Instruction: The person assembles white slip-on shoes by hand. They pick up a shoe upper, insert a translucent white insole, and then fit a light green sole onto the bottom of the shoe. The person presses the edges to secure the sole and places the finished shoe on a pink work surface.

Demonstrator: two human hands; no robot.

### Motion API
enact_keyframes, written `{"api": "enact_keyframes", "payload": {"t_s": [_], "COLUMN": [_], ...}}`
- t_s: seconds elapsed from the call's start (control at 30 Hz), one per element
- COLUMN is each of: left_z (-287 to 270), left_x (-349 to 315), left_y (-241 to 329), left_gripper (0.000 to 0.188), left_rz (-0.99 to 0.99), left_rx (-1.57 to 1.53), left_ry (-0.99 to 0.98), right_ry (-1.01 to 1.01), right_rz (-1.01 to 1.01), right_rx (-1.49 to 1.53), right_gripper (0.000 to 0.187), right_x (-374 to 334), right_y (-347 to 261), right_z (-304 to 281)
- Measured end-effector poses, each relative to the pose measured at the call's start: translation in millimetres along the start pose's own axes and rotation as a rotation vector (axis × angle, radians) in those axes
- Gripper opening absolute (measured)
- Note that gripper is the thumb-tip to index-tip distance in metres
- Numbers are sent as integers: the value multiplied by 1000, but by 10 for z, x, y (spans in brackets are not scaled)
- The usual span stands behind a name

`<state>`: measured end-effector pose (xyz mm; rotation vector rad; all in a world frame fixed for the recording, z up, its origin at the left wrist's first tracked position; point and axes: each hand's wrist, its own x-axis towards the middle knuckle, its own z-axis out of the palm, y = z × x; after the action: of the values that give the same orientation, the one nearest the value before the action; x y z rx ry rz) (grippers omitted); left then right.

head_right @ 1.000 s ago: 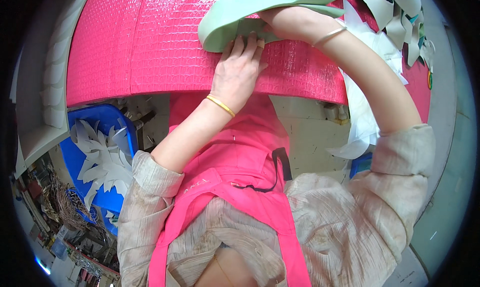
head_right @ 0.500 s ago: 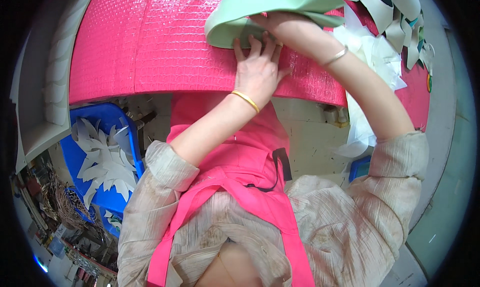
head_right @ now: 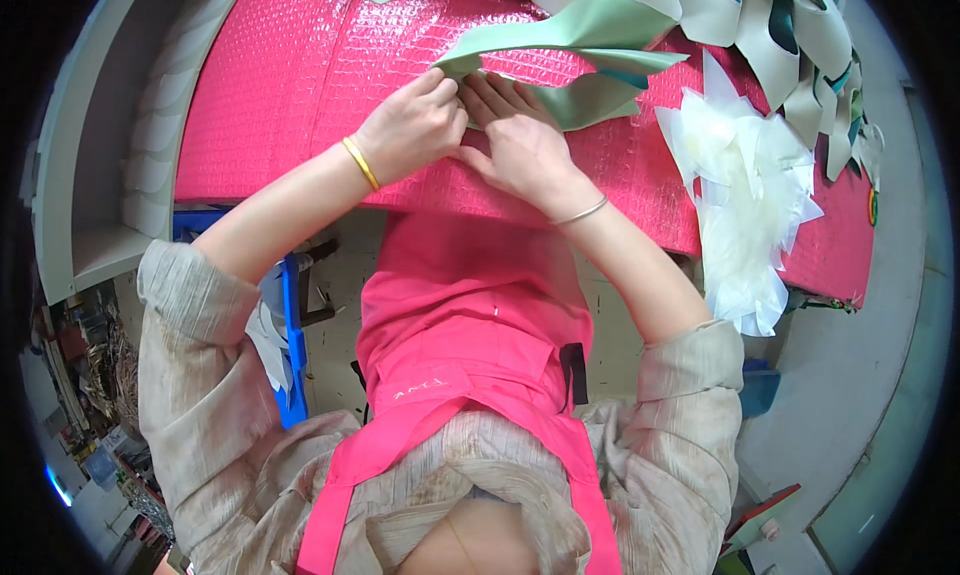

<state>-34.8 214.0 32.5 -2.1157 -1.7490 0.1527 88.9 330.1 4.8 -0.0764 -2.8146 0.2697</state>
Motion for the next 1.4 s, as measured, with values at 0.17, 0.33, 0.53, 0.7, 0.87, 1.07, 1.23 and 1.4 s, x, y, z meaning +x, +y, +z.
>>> {"api": "enact_keyframes", "payload": {"t_s": [0.17, 0.33, 0.53, 0.7, 0.87, 1.07, 1.23, 1.4], "left_z": [-273, -360, -129, -161, -338, -13, -101, -88], "left_x": [-4, 43, -46, -86, 231, 229, 334, 279], "left_y": [239, 896, 831, 940, 1097, 1271, 1298, 1306], "left_gripper": [10, 22, 28, 38, 53, 52, 49, 50], "left_rz": [-77, -158, -186, -313, -384, -289, -317, -347], "left_rx": [-293, -475, -580, -664, -538, -606, -568, -683], "left_ry": [305, 216, 280, 251, -47, 282, 96, 259], "right_ry": [-141, -947, -974, -756, -875, -829, -750, -705], "right_rz": [-256, -453, -414, -280, -269, -308, -361, -411], "right_rx": [-147, -795, -946, -945, -934, -885, -814, -807], "right_gripper": [14, 20, 34, 38, 39, 37, 25, 14], "right_x": [-44, -210, -554, -680, -647, -650, -560, -620], "right_y": [137, -201, -115, -127, -179, -161, -154, -85], "right_z": [-463, -1097, -1062, -1063, -971, -983, -995, -980]}}
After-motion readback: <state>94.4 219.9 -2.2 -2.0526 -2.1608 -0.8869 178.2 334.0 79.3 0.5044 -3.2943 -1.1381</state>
